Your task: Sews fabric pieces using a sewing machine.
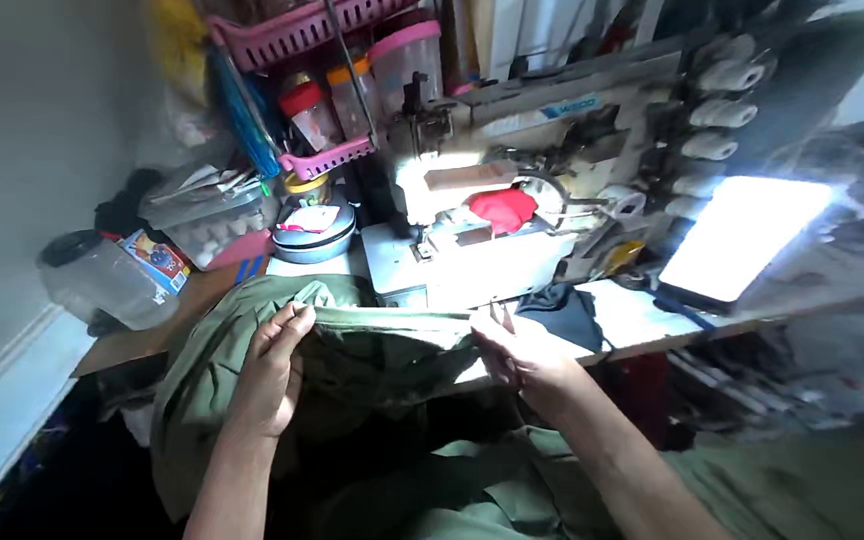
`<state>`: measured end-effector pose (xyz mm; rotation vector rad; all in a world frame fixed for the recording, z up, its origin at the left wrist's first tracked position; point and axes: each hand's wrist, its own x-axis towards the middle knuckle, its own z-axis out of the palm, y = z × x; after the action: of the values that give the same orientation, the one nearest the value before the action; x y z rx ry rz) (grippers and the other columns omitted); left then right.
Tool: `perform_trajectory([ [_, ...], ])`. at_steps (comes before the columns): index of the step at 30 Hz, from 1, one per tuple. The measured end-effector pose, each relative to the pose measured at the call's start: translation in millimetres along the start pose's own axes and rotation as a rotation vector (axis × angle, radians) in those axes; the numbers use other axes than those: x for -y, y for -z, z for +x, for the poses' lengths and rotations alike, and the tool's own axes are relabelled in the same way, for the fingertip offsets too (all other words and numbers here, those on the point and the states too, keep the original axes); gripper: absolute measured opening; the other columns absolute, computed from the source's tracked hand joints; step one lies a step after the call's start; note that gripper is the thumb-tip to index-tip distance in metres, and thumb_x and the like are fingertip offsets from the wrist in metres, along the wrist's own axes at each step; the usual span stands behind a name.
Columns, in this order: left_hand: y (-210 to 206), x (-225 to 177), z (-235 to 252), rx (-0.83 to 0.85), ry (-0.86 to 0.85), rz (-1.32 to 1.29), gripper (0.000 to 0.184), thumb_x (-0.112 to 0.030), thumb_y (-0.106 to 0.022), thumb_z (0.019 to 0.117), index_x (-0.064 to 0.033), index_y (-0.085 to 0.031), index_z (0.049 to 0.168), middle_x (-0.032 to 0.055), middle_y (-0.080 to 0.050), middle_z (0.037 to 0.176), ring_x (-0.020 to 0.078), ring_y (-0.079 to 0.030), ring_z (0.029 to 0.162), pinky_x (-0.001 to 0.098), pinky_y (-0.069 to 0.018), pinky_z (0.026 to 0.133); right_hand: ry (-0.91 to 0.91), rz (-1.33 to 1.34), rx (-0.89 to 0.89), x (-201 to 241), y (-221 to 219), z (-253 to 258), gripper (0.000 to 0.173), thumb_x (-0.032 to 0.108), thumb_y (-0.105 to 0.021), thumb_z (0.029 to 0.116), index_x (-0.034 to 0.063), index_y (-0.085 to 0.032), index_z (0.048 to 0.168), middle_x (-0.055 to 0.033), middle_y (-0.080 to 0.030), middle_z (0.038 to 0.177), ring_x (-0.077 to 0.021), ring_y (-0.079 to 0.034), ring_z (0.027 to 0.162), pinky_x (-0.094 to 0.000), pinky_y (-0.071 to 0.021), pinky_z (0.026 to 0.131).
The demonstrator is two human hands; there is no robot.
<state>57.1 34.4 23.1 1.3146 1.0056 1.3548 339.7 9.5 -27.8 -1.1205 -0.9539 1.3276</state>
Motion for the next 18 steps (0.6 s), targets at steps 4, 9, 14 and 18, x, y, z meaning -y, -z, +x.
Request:
perform_trajectory([
  [4,-14,13,-13,-0.142,0.000,-0.103,0.025,-0.022,-0.047,0.1085,-0.0159,-0.071,0.107,-0.0011,-0.072,0.098,0.0093,-0.069,0.092,0.0323,-0.0607,0.083,0.089,-0.106,-0.180,-1,-1,-7,0.017,0.024,-0.058,0.1044,0.0088,-0.065,0.102,0.0005,-0.053,0.061,-0.0048,-0.042,0.044,-0.0201,-0.0394,0.043],
  [9,-14,23,-7,-0.137,0.027,-0.049,0.024,-0.023,-0.048,0.1085,-0.0147,-0.071,0.107,-0.0013,-0.070,0.101,0.0090,-0.068,0.094,0.0319,-0.0588,0.084,0.153,-0.098,-0.262,-3,3,-9,0.018,0.022,-0.059,0.1040,0.0085,-0.065,0.093,0.0006,-0.051,0.058,-0.0034,-0.037,0.041,-0.0179,-0.0339,0.039],
  [14,-19,31,9,-0.110,0.038,0.015,0.025,-0.027,-0.049,0.1083,-0.0146,-0.070,0.114,-0.0028,-0.071,0.105,0.0066,-0.068,0.094,0.0292,-0.0589,0.082,0.088,-0.105,-0.272,-3,4,-5,0.020,0.027,-0.057,0.1053,0.0126,-0.062,0.093,0.0044,-0.050,0.061,-0.0010,-0.035,0.042,-0.0158,-0.0320,0.040],
  [18,-30,44,36,-0.133,-0.083,0.139,0.021,-0.022,-0.051,0.1079,-0.0122,-0.066,0.118,-0.0078,-0.068,0.107,-0.0010,-0.064,0.100,0.0226,-0.0542,0.090,0.070,-0.017,-0.307,-3,9,15,0.010,0.021,-0.058,0.1046,0.0127,-0.060,0.099,0.0048,-0.053,0.065,-0.0001,-0.037,0.043,-0.0150,-0.0341,0.039],
])
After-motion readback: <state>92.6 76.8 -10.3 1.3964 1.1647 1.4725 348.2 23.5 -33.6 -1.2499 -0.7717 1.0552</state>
